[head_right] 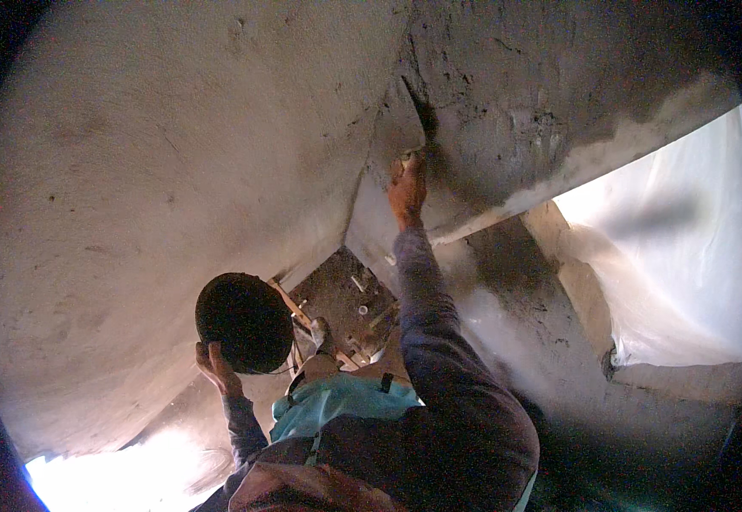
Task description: The person applies plaster to a wall using a trowel and a head pan. They repeatedly scoop plaster from the pan and spread it onto the wall surface, smoothing it with the trowel.
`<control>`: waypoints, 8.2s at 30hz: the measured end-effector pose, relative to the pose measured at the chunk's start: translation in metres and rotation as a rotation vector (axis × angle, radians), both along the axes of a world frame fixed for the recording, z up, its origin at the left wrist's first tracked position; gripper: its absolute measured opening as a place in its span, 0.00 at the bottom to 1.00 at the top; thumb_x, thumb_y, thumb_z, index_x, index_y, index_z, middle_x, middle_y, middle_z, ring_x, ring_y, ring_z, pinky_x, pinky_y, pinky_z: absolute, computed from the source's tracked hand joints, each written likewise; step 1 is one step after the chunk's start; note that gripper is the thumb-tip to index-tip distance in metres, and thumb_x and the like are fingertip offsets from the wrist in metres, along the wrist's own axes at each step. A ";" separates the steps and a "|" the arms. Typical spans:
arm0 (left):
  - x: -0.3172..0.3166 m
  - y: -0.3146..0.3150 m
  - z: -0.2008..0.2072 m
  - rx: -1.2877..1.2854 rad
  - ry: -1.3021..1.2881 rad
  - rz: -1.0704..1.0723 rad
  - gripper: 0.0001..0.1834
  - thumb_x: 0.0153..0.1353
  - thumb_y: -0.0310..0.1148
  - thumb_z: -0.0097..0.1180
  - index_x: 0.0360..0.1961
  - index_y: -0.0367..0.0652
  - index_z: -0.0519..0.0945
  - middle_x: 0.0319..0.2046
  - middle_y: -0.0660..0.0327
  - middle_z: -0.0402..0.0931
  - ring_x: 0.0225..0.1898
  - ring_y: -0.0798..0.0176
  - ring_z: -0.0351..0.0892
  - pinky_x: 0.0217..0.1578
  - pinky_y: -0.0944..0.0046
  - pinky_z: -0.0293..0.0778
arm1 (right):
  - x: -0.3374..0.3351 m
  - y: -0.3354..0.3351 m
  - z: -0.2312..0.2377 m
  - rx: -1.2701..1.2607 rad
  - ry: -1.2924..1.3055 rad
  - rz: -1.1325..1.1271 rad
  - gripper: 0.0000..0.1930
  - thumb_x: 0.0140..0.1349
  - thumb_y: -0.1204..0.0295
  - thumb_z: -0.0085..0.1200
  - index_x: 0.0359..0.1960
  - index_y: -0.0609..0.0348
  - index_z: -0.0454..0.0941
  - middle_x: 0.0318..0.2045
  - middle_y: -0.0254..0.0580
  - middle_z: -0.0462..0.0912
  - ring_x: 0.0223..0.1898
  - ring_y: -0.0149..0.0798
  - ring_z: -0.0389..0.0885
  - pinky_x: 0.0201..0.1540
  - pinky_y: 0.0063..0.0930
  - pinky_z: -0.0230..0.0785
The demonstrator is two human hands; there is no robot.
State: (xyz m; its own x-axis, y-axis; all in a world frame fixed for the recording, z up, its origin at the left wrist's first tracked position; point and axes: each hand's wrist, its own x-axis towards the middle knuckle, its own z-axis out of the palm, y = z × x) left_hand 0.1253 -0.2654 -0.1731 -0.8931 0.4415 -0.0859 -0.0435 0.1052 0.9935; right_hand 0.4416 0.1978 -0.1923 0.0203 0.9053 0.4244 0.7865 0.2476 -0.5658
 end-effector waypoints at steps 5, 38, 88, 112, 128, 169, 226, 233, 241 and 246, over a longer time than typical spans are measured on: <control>-0.003 -0.001 -0.007 0.019 -0.042 -0.004 0.12 0.59 0.32 0.58 0.25 0.44 0.67 0.25 0.73 0.63 0.28 0.74 0.57 0.29 0.67 0.56 | 0.052 -0.031 0.038 -0.020 0.055 -0.012 0.25 0.77 0.58 0.48 0.67 0.62 0.68 0.50 0.64 0.82 0.51 0.66 0.82 0.51 0.53 0.74; 0.000 -0.032 -0.004 -0.263 -0.023 -0.009 0.06 0.60 0.31 0.56 0.32 0.40 0.74 0.28 0.70 0.72 0.31 0.72 0.67 0.33 0.68 0.65 | -0.005 0.073 -0.202 -0.169 0.289 0.223 0.24 0.78 0.60 0.44 0.67 0.66 0.69 0.61 0.69 0.75 0.59 0.65 0.78 0.61 0.51 0.73; 0.049 0.163 0.105 -0.043 0.649 -0.715 0.11 0.55 0.29 0.60 0.38 0.34 0.82 0.28 0.51 0.80 0.29 0.61 0.77 0.34 0.58 0.75 | -0.036 -0.272 0.064 -0.063 -0.383 0.368 0.12 0.65 0.68 0.55 0.37 0.67 0.80 0.28 0.56 0.83 0.28 0.58 0.85 0.29 0.50 0.79; 0.037 0.139 0.064 0.326 0.078 -0.506 0.16 0.59 0.22 0.58 0.24 0.46 0.63 0.24 0.74 0.60 0.28 0.75 0.56 0.28 0.68 0.56 | 0.017 -0.287 0.109 -1.114 0.378 0.909 0.20 0.73 0.54 0.58 0.46 0.61 0.78 0.19 0.31 0.75 0.17 0.27 0.71 0.21 0.29 0.64; 0.004 0.081 0.036 0.156 0.032 -0.367 0.16 0.59 0.25 0.58 0.24 0.50 0.62 0.25 0.75 0.60 0.29 0.76 0.57 0.29 0.70 0.56 | 0.104 -0.228 0.216 -1.402 0.286 1.138 0.27 0.73 0.54 0.52 0.60 0.66 0.75 0.31 0.40 0.84 0.34 0.33 0.82 0.46 0.33 0.76; -0.045 0.009 0.006 0.040 0.056 -0.222 0.14 0.59 0.29 0.57 0.24 0.48 0.63 0.24 0.74 0.60 0.28 0.75 0.54 0.29 0.68 0.53 | 0.151 -0.178 0.184 0.326 -0.297 -0.259 0.27 0.74 0.57 0.55 0.66 0.63 0.72 0.55 0.62 0.81 0.47 0.54 0.86 0.49 0.44 0.80; 0.025 0.101 0.055 0.145 0.181 -0.572 0.07 0.60 0.27 0.58 0.35 0.35 0.75 0.31 0.66 0.72 0.35 0.67 0.68 0.36 0.63 0.69 | 0.097 -0.251 0.247 -0.268 -0.565 0.564 0.12 0.67 0.57 0.55 0.41 0.50 0.79 0.28 0.54 0.82 0.29 0.56 0.84 0.33 0.49 0.76; 0.057 0.160 0.081 0.088 0.309 -0.804 0.09 0.58 0.28 0.59 0.37 0.34 0.79 0.30 0.57 0.78 0.34 0.63 0.74 0.37 0.59 0.72 | -0.013 -0.284 0.104 -0.194 -0.722 0.521 0.19 0.66 0.61 0.58 0.51 0.61 0.76 0.37 0.59 0.81 0.34 0.58 0.85 0.31 0.49 0.79; 0.077 0.174 0.097 0.207 0.488 -0.800 0.14 0.55 0.34 0.62 0.26 0.36 0.70 0.19 0.53 0.65 0.21 0.59 0.64 0.25 0.54 0.65 | 0.017 -0.277 0.131 -0.068 -0.660 0.475 0.23 0.64 0.59 0.59 0.53 0.64 0.77 0.35 0.61 0.83 0.32 0.56 0.86 0.31 0.47 0.79; 0.084 0.174 0.107 0.144 0.487 -0.934 0.13 0.54 0.30 0.62 0.26 0.37 0.70 0.20 0.55 0.61 0.23 0.64 0.59 0.25 0.58 0.63 | 0.018 -0.276 0.121 -0.576 -0.617 0.750 0.19 0.69 0.60 0.55 0.46 0.67 0.79 0.33 0.57 0.84 0.34 0.54 0.87 0.35 0.50 0.78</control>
State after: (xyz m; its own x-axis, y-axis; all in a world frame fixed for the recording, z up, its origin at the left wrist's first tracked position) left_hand 0.2097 -0.0910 -0.0666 -0.1190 0.9475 0.2968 0.3994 -0.2280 0.8880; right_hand 0.4596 -0.0781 -0.0715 -0.6792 0.6650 -0.3106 0.7337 0.6024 -0.3145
